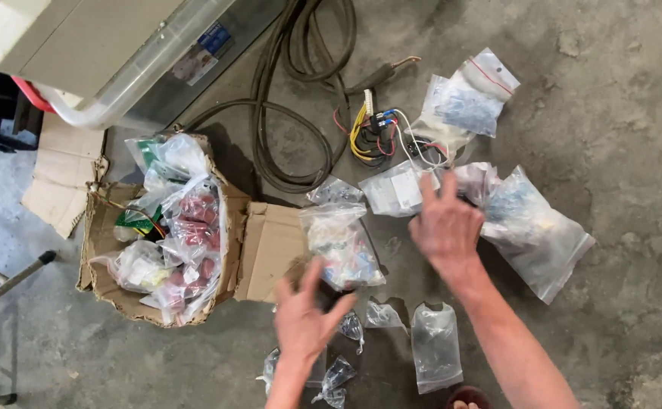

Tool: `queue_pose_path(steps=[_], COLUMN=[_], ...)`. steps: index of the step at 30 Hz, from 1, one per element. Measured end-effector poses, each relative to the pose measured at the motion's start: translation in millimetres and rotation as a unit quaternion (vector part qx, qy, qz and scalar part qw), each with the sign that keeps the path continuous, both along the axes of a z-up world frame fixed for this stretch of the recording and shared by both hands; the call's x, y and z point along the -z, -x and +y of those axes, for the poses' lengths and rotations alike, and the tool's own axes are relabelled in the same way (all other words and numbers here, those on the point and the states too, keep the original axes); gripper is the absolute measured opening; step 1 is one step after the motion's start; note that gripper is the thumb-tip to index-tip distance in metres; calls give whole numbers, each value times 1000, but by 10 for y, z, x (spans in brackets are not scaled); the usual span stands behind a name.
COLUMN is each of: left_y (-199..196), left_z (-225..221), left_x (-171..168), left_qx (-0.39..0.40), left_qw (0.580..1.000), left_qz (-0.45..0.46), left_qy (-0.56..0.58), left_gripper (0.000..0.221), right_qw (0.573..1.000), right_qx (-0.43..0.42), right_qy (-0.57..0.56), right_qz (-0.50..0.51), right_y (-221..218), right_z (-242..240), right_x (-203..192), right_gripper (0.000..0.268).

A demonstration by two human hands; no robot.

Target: Sorting electronic components from bags on the floor and then assembling transistors onto a heat sink at a repair bench.

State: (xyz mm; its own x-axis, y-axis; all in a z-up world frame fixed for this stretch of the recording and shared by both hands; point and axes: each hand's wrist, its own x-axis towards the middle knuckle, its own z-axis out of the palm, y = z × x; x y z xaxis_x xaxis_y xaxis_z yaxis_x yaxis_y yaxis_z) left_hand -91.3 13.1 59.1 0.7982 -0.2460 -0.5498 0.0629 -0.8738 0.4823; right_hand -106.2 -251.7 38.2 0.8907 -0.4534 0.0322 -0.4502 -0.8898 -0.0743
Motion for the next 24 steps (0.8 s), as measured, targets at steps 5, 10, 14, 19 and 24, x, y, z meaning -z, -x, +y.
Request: queue_pose_path(steps=[5,10,14,19,24], left_y=[8,178,203,173,114], left_z=[171,525,607,666,743], left_x=[574,946,996,1041,1076], left_qx=[162,90,90,96,95], left_qw=[976,985,966,961,963], left_qz=[-147,-136,-228,-237,-201], left_qy=[-1,55,77,110,152], left_gripper=[74,42,42,46,43], right_qw=[979,970,979,973,801], right_qx=[-146,-85,-82,-34,117], right_qy=[-121,-228,-185,-228,-579], right_qz=[-71,-14,-2,-10,-104], right_y=[-263,-509,-531,-578,-431], right_z=[421,414,473,398,96], right_x=[146,703,755,737,407], right_gripper=[47,51,69,44,18])
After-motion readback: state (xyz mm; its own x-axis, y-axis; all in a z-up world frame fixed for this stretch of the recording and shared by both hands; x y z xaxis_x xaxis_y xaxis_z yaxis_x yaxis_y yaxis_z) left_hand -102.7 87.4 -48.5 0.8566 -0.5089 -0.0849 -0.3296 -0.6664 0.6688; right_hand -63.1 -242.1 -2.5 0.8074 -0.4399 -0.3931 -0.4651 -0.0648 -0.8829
